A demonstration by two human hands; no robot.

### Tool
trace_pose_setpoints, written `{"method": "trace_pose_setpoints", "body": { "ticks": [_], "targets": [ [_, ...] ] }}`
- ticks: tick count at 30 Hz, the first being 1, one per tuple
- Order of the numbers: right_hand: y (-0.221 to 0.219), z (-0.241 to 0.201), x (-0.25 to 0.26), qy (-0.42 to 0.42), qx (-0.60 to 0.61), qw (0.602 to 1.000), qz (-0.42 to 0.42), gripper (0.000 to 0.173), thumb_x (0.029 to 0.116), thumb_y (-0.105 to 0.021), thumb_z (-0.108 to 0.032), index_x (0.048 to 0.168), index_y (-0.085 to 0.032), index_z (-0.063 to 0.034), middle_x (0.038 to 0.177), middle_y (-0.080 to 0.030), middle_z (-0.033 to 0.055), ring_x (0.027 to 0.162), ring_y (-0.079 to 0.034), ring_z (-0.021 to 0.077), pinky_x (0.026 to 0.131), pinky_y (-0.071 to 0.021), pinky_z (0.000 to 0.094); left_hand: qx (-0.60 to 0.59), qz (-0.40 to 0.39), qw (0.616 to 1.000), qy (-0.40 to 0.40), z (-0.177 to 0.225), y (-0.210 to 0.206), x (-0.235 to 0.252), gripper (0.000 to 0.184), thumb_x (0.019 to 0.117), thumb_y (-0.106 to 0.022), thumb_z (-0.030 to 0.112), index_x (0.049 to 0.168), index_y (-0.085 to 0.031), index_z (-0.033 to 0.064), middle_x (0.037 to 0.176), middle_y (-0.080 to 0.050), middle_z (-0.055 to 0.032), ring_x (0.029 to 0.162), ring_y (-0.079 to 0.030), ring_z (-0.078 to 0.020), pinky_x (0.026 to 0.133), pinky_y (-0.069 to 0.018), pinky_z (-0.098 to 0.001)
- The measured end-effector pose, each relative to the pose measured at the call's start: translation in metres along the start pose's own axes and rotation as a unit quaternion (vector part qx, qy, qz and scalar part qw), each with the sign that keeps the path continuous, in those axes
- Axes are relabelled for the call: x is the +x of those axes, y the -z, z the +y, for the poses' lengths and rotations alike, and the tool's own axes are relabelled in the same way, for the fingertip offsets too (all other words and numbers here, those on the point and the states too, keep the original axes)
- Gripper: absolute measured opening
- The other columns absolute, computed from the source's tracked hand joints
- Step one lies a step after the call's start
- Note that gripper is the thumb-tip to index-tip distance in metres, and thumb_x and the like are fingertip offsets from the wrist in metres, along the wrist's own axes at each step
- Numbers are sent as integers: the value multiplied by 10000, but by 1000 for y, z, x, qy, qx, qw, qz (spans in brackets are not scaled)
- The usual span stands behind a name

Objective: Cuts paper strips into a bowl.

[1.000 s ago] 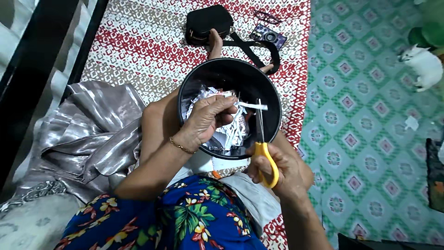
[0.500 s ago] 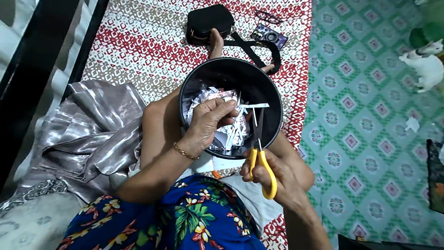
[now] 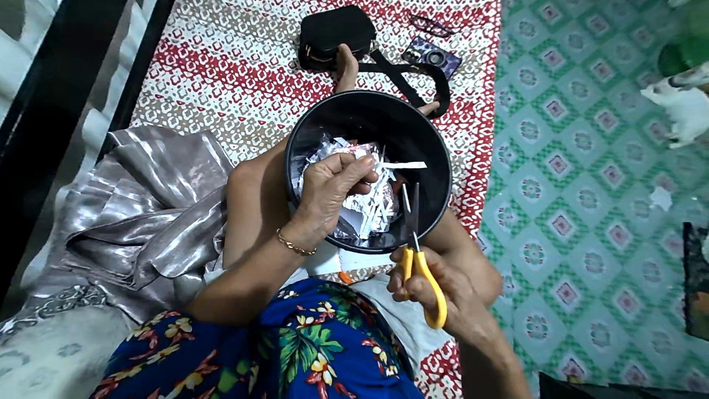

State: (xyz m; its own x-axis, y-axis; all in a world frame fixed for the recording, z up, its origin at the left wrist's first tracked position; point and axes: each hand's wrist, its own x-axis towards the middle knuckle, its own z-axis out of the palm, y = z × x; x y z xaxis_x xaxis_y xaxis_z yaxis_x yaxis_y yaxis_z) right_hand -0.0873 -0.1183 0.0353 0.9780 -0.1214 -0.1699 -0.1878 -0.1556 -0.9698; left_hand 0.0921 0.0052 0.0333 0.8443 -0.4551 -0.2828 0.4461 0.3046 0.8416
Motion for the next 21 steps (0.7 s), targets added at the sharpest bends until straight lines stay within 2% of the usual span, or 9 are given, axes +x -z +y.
{"method": "trace_pose_setpoints", "body": {
  "ticks": [4, 6, 8, 10, 12, 16, 19, 21],
  "targets": [
    [-2, -9, 10, 9, -18, 1000, 23, 587, 952, -602, -565, 1126, -610, -4, 796, -640, -119, 709, -619, -52, 655, -543, 149, 8, -23, 1000, -19, -5, -3, -4, 236, 986, -568, -40, 807, -619, 106, 690, -706, 43, 619, -664, -13, 635, -561, -165],
    [-5, -15, 15, 16, -1, 998, 54, 460, 966, -617, -494, 1078, -625, -48, 775, -650, -137, 685, -641, -42, 637, -565, 159, 15, -32, 999, -36, -8, -3, -6, 230, 974, -584, -48, 805, -628, 102, 692, -710, 42, 622, -666, -10, 634, -561, -163],
    [-8, -17, 19, 20, 25, 995, 91, 264, 958, -651, -355, 1002, -651, -94, 705, -653, -163, 598, -631, -45, 567, -558, 144, 17, -34, 998, -41, -9, -2, -7, 228, 968, -590, -53, 804, -633, 99, 694, -714, 39, 622, -667, -8, 630, -560, -162],
    [-8, -13, 20, 28, 47, 994, 95, 207, 960, -668, -339, 971, -659, -132, 674, -643, -179, 558, -610, -55, 529, -540, 131, 13, -28, 999, -36, -9, -2, -7, 218, 968, -592, -53, 814, -637, 94, 693, -712, 37, 617, -666, -9, 625, -559, -159],
    [-7, -9, 16, 29, 54, 995, 82, 248, 968, -660, -385, 987, -653, -138, 689, -647, -181, 569, -613, -55, 530, -540, 134, 8, -25, 999, -30, -8, -2, -6, 219, 974, -585, -47, 818, -634, 98, 693, -713, 39, 616, -665, -8, 626, -560, -160],
    [-4, -1, 4, 13, 16, 1000, 11, 541, 974, -572, -574, 1132, -601, -58, 804, -641, -137, 722, -627, -45, 672, -559, 172, -3, -15, 999, -28, -8, -2, -3, 217, 984, -579, -37, 825, -635, 100, 703, -713, 38, 623, -668, -13, 636, -565, -166],
    [-6, -3, 6, 10, -25, 1000, 0, 634, 958, -574, -597, 1148, -593, 7, 811, -637, -107, 729, -609, -63, 673, -537, 147, -1, -22, 999, -29, -9, -4, -4, 218, 978, -582, -47, 820, -635, 94, 699, -712, 36, 619, -668, -17, 632, -566, -168],
    [-7, -7, 12, 4, -38, 999, 12, 624, 951, -578, -594, 1118, -609, 6, 797, -635, -108, 714, -607, -63, 664, -533, 143, 13, -38, 999, -36, -10, -5, -5, 210, 968, -590, -51, 820, -638, 92, 697, -711, 37, 619, -664, -14, 633, -560, -166]
  ]
}}
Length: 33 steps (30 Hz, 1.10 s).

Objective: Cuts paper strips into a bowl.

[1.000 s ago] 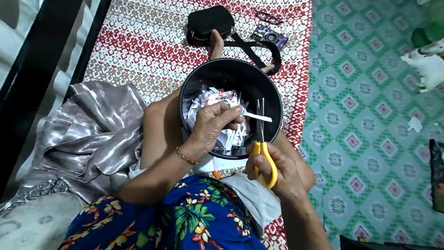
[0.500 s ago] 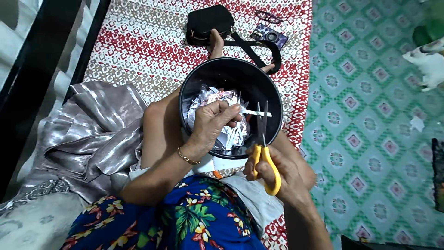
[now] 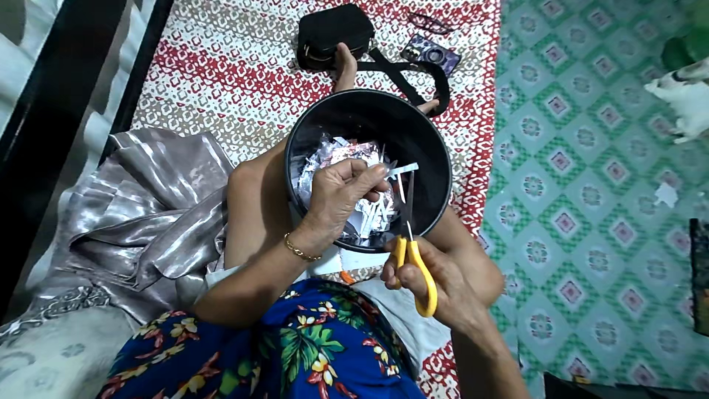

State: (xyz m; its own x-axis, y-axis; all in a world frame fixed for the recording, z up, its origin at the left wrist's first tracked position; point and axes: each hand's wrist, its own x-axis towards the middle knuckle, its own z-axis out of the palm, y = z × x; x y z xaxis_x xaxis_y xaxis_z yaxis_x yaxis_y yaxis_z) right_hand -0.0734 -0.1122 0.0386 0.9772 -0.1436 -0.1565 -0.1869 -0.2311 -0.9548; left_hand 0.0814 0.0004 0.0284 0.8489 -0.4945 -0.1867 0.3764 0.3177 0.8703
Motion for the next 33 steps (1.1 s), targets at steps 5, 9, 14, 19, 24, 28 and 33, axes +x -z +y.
{"method": "trace_pose_setpoints", "body": {
  "ticks": [5, 9, 14, 19, 24, 28, 33],
  "targets": [
    [-7, -7, 10, 8, 55, 995, 87, 263, 961, -652, -366, 963, -646, -103, 662, -628, -165, 567, -608, -58, 544, -535, 128, 14, -8, 1000, 6, -1, -1, -5, 205, 955, -610, -60, 814, -640, 86, 697, -719, 36, 619, -671, -7, 625, -563, -161],
    [-4, -2, 3, 3, 61, 996, 70, 332, 968, -635, -404, 1029, -630, -78, 713, -644, -161, 609, -620, -54, 575, -543, 138, 15, 8, 1000, 6, 1, -1, -2, 203, 968, -594, -48, 829, -637, 92, 705, -717, 41, 618, -663, -5, 625, -553, -158],
    [0, 8, -10, 10, 26, 1000, 12, 607, 966, -574, -589, 1143, -597, -9, 794, -631, -110, 718, -610, -49, 667, -540, 162, 2, 15, 1000, -4, -1, 0, -1, 206, 963, -593, -52, 822, -643, 89, 715, -722, 30, 629, -670, -13, 635, -560, -163],
    [-2, 1, -4, -1, -42, 999, 13, 638, 955, -569, -585, 1131, -612, 26, 783, -642, -90, 706, -612, -58, 654, -532, 148, 15, -23, 1000, 11, -2, -2, -3, 197, 984, -562, -50, 861, -675, 54, 791, -748, 8, 667, -689, -27, 661, -578, -183],
    [-3, -4, 0, -10, -68, 998, 17, 615, 957, -569, -568, 1120, -623, 23, 759, -642, -89, 686, -606, -59, 644, -523, 143, 6, -13, 1000, 25, -1, -2, -4, 174, 970, -586, -63, 882, -694, 41, 785, -728, 20, 657, -668, -19, 657, -572, -175],
    [-4, -4, 0, -15, -75, 997, 20, 593, 958, -564, -564, 1108, -626, 7, 755, -640, -98, 682, -604, -63, 644, -519, 140, 5, -11, 1000, 28, -2, -4, -5, 182, 937, -621, -85, 844, -682, 59, 724, -718, 34, 633, -668, -11, 645, -571, -170],
    [-6, -5, 2, -17, -60, 998, 30, 568, 960, -565, -552, 1089, -626, -3, 741, -632, -106, 668, -607, -62, 635, -527, 142, -5, -17, 999, 31, -3, -6, -6, 189, 923, -627, -101, 835, -674, 60, 695, -697, 42, 619, -652, -3, 628, -560, -161]
  ]
}}
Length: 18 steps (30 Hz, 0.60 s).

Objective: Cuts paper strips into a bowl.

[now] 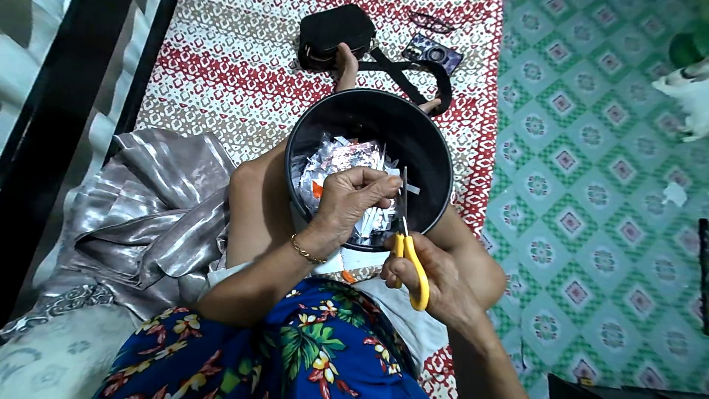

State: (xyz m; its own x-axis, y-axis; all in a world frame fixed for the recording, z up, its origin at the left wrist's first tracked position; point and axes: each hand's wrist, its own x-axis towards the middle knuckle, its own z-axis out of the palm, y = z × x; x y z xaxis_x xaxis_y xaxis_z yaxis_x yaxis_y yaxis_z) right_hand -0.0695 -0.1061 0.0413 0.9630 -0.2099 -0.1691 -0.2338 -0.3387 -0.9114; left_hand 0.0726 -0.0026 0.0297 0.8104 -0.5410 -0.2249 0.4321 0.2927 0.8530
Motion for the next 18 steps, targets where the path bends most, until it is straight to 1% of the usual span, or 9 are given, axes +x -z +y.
{"method": "trace_pose_setpoints", "body": {
  "ticks": [6, 10, 12, 14, 18],
  "targets": [
    [-3, 4, 2, 20, 19, 1000, 13, 567, 965, -569, -558, 1068, -628, -4, 707, -607, -117, 634, -587, -67, 607, -520, 141, 2, 5, 1000, 26, 2, -1, 0, 175, 924, -630, -100, 838, -663, 49, 703, -692, 35, 612, -649, -13, 626, -564, -166],
    [-7, 2, 3, 15, 22, 999, 40, 489, 959, -607, -475, 1037, -635, 7, 680, -597, -123, 599, -580, -76, 576, -509, 121, -7, 14, 999, 44, 5, -1, 0, 167, 926, -629, -102, 846, -663, 40, 695, -694, 20, 600, -652, -20, 615, -566, -169],
    [-8, 2, 3, 2, 46, 998, 47, 407, 953, -637, -412, 1016, -635, -10, 672, -599, -138, 575, -575, -80, 555, -507, 113, -6, 15, 999, 45, 5, -1, 0, 171, 928, -626, -104, 844, -657, 42, 695, -693, 20, 601, -653, -21, 614, -567, -169],
    [-8, 3, 4, -7, 68, 996, 51, 344, 943, -661, -379, 987, -644, -38, 649, -594, -152, 545, -561, -82, 530, -497, 111, 1, 18, 999, 44, 5, -1, 0, 167, 931, -629, -98, 845, -649, 44, 699, -692, 23, 603, -653, -17, 616, -567, -168],
    [-3, 2, 5, -23, 100, 994, 27, 285, 939, -675, -371, 955, -639, -89, 624, -583, -173, 516, -557, -75, 508, -497, 114, 15, 21, 999, 34, 6, 0, 1, 157, 937, -630, -83, 846, -640, 45, 690, -675, 35, 602, -644, -16, 611, -565, -171]
  ]
}}
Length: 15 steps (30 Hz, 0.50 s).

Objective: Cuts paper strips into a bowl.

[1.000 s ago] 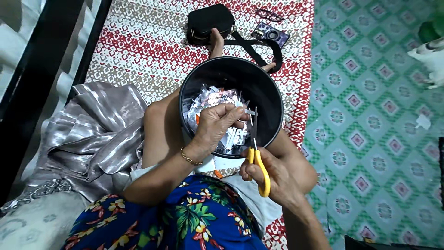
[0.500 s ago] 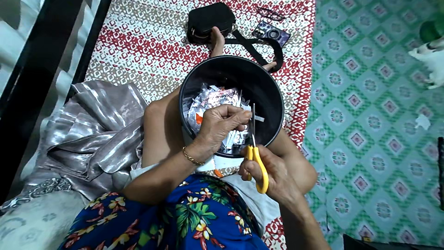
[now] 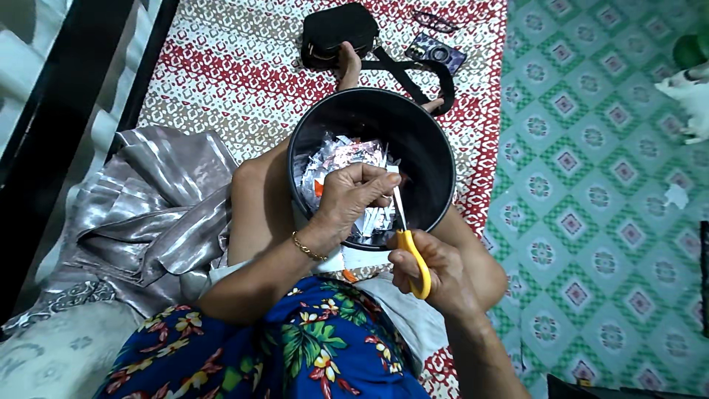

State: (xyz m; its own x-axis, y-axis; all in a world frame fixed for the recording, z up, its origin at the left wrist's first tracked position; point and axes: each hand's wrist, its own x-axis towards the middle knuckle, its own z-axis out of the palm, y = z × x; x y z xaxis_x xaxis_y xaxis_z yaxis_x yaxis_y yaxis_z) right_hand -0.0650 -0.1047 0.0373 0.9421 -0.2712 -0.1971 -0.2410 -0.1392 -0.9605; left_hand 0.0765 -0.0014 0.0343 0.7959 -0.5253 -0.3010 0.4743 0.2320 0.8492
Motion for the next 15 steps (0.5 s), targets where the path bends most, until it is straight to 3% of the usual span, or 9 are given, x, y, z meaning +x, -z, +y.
{"method": "trace_pose_setpoints", "body": {
  "ticks": [2, 3, 5, 6, 7, 9, 11, 13, 15],
  "targets": [
    [6, -2, -1, -5, -4, 1000, -17, 303, 943, -661, -377, 993, -630, -79, 654, -609, -166, 553, -588, -66, 540, -521, 125, 50, -18, 997, -51, -1, 6, 4, 119, 917, -649, -77, 889, -636, 38, 743, -673, 40, 636, -639, -4, 636, -564, -168],
    [11, -2, -2, 3, -21, 1000, -23, 336, 956, -636, -394, 1021, -624, -64, 682, -619, -160, 588, -599, -66, 571, -527, 129, 103, -40, 990, -92, -2, 11, 8, 113, 893, -671, -64, 982, -654, 4, 845, -673, 15, 695, -634, -8, 674, -557, -172],
    [23, 1, -5, 20, -63, 998, -26, 454, 969, -595, -454, 1083, -612, -15, 746, -622, -135, 661, -599, -70, 632, -523, 131, 247, -88, 954, -147, 1, 22, 13, 400, 894, -710, 10, 1278, -621, -60, 1200, -644, -129, 899, -637, -73, 761, -543, -199],
    [28, 2, -6, 21, -72, 997, -25, 483, 968, -589, -479, 1094, -604, -13, 762, -618, -135, 677, -597, -75, 644, -521, 127, 304, -96, 933, -166, 3, 27, 15, 437, 910, -711, 41, 1322, -611, -62, 1293, -622, -187, 1003, -644, -129, 811, -545, -234],
    [32, 4, -8, 21, -73, 997, -25, 500, 968, -588, -494, 1096, -602, -11, 768, -615, -135, 679, -596, -76, 642, -525, 127, 334, -93, 918, -190, 4, 31, 16, 352, 923, -700, 53, 1250, -656, -70, 1279, -630, -213, 1066, -644, -169, 854, -543, -263],
    [38, 5, -11, 13, -67, 997, -21, 469, 972, -591, -477, 1082, -596, -22, 762, -609, -152, 662, -599, -80, 631, -534, 129, 332, -78, 903, -260, 0, 36, 16, 129, 913, -702, 83, 946, -731, -39, 1053, -698, -126, 1002, -649, -88, 856, -523, -212],
    [41, 7, -15, 1, -52, 999, -12, 406, 972, -593, -424, 1074, -595, -31, 758, -612, -162, 649, -613, -69, 622, -549, 139, 282, -103, 907, -294, 3, 35, 8, 167, 907, -706, 98, 782, -693, -12, 931, -705, -50, 936, -646, -14, 849, -518, -172],
    [44, 12, -17, 5, -31, 999, -8, 370, 980, -598, -427, 1066, -602, -67, 764, -636, -172, 652, -629, -60, 620, -558, 144, 219, -190, 916, -276, 13, 27, -14, 263, 952, -641, 110, 709, -654, 10, 902, -696, -23, 863, -642, 4, 786, -537, -163],
    [49, 18, -17, 7, 7, 1000, -5, 327, 991, -603, -430, 1072, -618, -113, 772, -665, -180, 665, -641, -51, 636, -560, 145, 122, -338, 903, -235, 29, 13, -40, 299, 996, -605, 173, 769, -705, 8, 946, -729, -27, 946, -664, -7, 849, -546, -179]
  ]
}}
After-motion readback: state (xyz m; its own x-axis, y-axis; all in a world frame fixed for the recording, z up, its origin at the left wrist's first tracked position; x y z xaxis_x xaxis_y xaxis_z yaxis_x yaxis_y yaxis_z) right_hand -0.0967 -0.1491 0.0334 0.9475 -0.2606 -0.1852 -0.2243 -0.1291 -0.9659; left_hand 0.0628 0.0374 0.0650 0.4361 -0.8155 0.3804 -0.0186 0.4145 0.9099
